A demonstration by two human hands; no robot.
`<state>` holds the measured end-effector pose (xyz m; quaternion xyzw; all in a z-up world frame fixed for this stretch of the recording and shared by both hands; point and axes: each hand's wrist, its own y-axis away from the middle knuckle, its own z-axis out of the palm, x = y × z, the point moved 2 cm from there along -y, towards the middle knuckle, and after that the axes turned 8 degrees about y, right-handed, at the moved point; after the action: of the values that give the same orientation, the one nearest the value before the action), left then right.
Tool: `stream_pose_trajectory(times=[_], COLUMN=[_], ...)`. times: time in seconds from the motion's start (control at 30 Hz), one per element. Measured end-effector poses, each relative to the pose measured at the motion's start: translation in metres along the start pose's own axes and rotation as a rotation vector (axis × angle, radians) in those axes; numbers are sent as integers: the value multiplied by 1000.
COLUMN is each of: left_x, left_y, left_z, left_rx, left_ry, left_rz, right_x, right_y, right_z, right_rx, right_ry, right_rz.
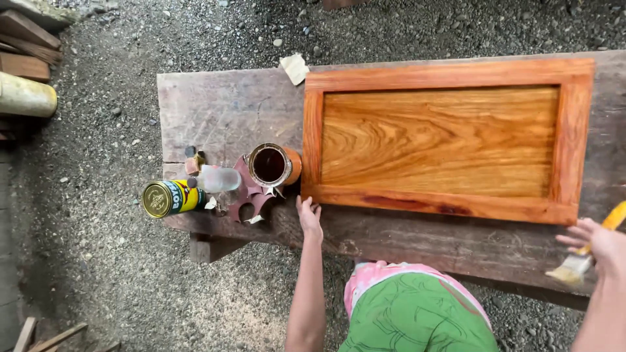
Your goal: The person applies a dark wood stain to a wooden panel using a brush, working from a can placed on a workbench. After finishing the first panel, the person moves it aside and positions a second wooden panel on the bench to begin staining it.
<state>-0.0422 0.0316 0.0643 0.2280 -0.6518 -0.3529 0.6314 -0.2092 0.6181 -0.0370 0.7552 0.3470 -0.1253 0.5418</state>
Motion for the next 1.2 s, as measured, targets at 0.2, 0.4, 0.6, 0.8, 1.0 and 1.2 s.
stream_pose_trajectory(times=[0.2,0.4,0.6,0.8,1.0,1.2], left_x=[6,23,38,48,75,75], left_y=[4,43,-11,-69,-56,-12], left_z=[8,8,1,12,22,8], left_rx=[1,218,254,327,359,363], left_ry=[0,-433,-270,-412,-298,-372], left_rz=[-6,621,1177,1387,1260,1396], right_x=[-11,-33,-34,-9,67,178], right_y=[-27,19,96,208,265,237], right_z=[-1,6,10,38,53,29], right_rx=[-55,35,256,360,438,402], right_ry=[58,3,-27,-2,-58,35], right_rz=[61,-59,-45,49,-35,-173])
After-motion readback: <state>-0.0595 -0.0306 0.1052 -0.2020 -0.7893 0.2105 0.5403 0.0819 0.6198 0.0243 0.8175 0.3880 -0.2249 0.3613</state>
